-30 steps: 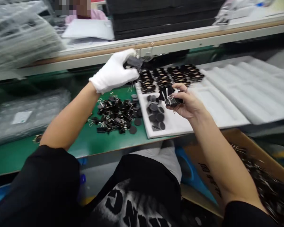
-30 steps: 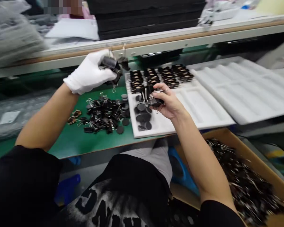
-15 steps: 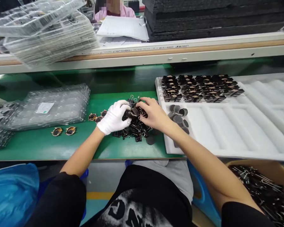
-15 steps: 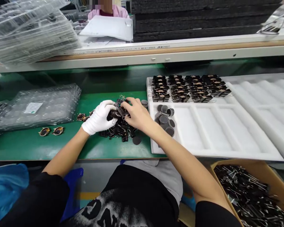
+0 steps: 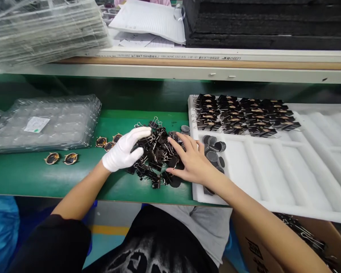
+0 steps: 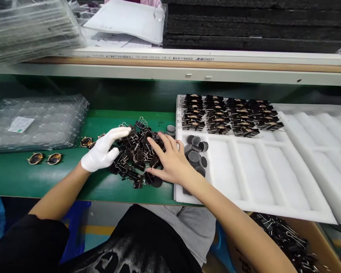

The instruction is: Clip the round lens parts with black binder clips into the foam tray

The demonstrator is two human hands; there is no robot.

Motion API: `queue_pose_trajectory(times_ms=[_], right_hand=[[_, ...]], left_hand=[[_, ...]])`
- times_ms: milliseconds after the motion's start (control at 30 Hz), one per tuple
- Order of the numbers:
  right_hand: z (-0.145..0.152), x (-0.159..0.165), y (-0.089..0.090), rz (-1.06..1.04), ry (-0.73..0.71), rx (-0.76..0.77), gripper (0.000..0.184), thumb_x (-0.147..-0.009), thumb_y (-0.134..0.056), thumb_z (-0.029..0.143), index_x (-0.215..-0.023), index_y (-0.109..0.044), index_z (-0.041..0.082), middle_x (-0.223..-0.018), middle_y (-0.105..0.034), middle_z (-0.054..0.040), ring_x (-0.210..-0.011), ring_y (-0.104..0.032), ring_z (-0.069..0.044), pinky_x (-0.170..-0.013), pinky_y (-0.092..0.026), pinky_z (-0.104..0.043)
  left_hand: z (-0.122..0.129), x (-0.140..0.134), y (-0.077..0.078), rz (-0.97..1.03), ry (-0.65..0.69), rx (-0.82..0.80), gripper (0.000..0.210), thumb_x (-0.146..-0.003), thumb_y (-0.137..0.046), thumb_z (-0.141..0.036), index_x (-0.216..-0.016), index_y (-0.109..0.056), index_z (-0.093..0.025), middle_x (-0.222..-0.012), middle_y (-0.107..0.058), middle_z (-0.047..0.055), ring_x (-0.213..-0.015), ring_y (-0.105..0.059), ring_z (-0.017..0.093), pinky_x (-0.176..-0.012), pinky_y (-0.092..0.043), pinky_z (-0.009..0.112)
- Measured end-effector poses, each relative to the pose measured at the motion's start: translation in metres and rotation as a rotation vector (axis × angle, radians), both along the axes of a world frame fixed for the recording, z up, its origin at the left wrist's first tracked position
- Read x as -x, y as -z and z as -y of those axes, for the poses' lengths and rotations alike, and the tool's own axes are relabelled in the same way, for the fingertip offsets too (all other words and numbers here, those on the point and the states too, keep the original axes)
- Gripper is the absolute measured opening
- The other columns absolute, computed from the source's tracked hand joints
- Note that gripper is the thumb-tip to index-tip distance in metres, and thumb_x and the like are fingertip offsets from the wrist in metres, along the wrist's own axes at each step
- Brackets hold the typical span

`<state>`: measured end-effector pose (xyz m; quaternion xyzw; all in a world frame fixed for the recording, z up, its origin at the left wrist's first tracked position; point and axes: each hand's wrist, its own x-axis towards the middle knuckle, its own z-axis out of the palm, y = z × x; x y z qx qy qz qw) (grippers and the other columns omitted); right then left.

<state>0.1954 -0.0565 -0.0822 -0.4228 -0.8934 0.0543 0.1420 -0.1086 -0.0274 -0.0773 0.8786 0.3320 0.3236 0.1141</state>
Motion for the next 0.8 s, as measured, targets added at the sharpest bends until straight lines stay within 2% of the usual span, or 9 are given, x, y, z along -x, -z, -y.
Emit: queue_pose_trajectory(times_ms=[67, 200, 333, 433, 500, 567, 633, 700, 800], right_hand=[[0.001, -0.008, 0.001, 0.007, -0.002, -0.015, 0.107, -0.091, -0.071, 0.063, -0.170, -0.009, 0.028, -0.166, -0.032, -0.0265, -0.149, -0.035, -0.050, -0.113, -0.032, -0.074], [0.003, -0.019, 0.002, 0.022, -0.025, -0.034, 0.104, -0.093, -0.070, 0.063, -0.170, -0.009, 0.029, -0.164, -0.036, -0.0270, -0.148, -0.038, -0.049, -0.112, -0.033, -0.071], [0.008, -0.023, 0.001, 0.015, -0.061, -0.076, 0.094, -0.098, -0.064, 0.060, -0.170, -0.013, 0.028, -0.163, -0.040, -0.0263, -0.146, -0.042, -0.047, -0.110, -0.033, -0.065], [0.010, -0.024, 0.000, -0.019, -0.090, -0.126, 0.084, -0.101, -0.061, 0.053, -0.169, -0.019, 0.027, -0.158, -0.048, -0.0249, -0.141, -0.048, -0.046, -0.108, -0.032, -0.062], [0.011, -0.023, 0.000, -0.052, -0.109, -0.152, 0.077, -0.103, -0.060, 0.046, -0.169, -0.023, 0.029, -0.153, -0.055, -0.0220, -0.138, -0.053, -0.044, -0.107, -0.032, -0.060], [0.011, -0.021, 0.000, -0.073, -0.133, -0.157, 0.072, -0.103, -0.060, 0.040, -0.167, -0.027, 0.031, -0.148, -0.061, -0.0187, -0.135, -0.057, -0.041, -0.106, -0.032, -0.057], [0.012, -0.019, 0.001, -0.070, -0.163, -0.151, 0.064, -0.104, -0.060, 0.036, -0.163, -0.036, 0.029, -0.144, -0.065, -0.0163, -0.133, -0.060, -0.038, -0.106, -0.032, -0.054], [0.014, -0.018, 0.001, -0.053, -0.185, -0.146, 0.054, -0.105, -0.059, 0.036, -0.156, -0.045, 0.026, -0.142, -0.068, -0.0154, -0.132, -0.061, -0.035, -0.105, -0.032, -0.052], [0.013, -0.018, -0.005, -0.054, -0.173, -0.182, 0.041, -0.106, -0.058, 0.038, -0.144, -0.055, 0.023, -0.138, -0.070, -0.0150, -0.129, -0.063, -0.033, -0.106, -0.031, -0.051]], left_hand=[[-0.007, 0.011, 0.003, -0.060, -0.080, -0.093, 0.058, -0.103, -0.035, -0.058, -0.151, -0.047, -0.028, -0.150, -0.061, 0.013, -0.142, -0.058, 0.029, -0.118, -0.050, 0.052], [-0.022, 0.046, 0.005, -0.086, -0.363, -0.217, 0.086, -0.090, -0.023, -0.089, -0.136, -0.063, -0.030, -0.134, -0.072, 0.008, -0.129, -0.066, 0.031, -0.111, -0.053, 0.053], [-0.029, 0.068, 0.011, 0.045, -0.555, -0.222, 0.083, -0.096, -0.017, -0.084, -0.133, -0.064, -0.027, -0.129, -0.075, 0.004, -0.115, -0.072, 0.023, -0.103, -0.058, 0.047], [-0.029, 0.058, 0.016, 0.118, -0.515, -0.012, 0.087, -0.103, -0.002, -0.071, -0.144, -0.056, -0.017, -0.139, -0.070, 0.014, -0.126, -0.069, 0.022, -0.104, -0.059, 0.041], [-0.026, 0.045, 0.017, 0.119, -0.394, 0.217, 0.091, -0.102, 0.010, -0.066, -0.159, -0.041, -0.016, -0.163, -0.049, 0.015, -0.153, -0.047, 0.021, -0.122, -0.046, 0.041], [-0.021, 0.033, 0.016, 0.013, -0.274, 0.366, 0.085, -0.104, 0.002, -0.065, -0.165, -0.032, -0.017, -0.174, -0.032, 0.012, -0.163, -0.026, 0.019, -0.134, -0.028, 0.039], [-0.016, 0.027, 0.012, -0.098, -0.187, 0.433, 0.077, -0.107, -0.013, -0.063, -0.167, -0.031, -0.017, -0.177, -0.023, 0.011, -0.165, -0.020, 0.021, -0.136, -0.020, 0.038], [-0.013, 0.027, 0.009, -0.165, -0.134, 0.457, 0.073, -0.108, -0.022, -0.057, -0.167, -0.030, -0.014, -0.177, -0.018, 0.014, -0.165, -0.019, 0.024, -0.136, -0.021, 0.042], [-0.015, 0.033, 0.007, -0.181, -0.149, 0.395, 0.066, -0.109, -0.026, -0.048, -0.164, -0.035, -0.013, -0.174, -0.029, 0.015, -0.162, -0.029, 0.026, -0.134, -0.027, 0.046]])
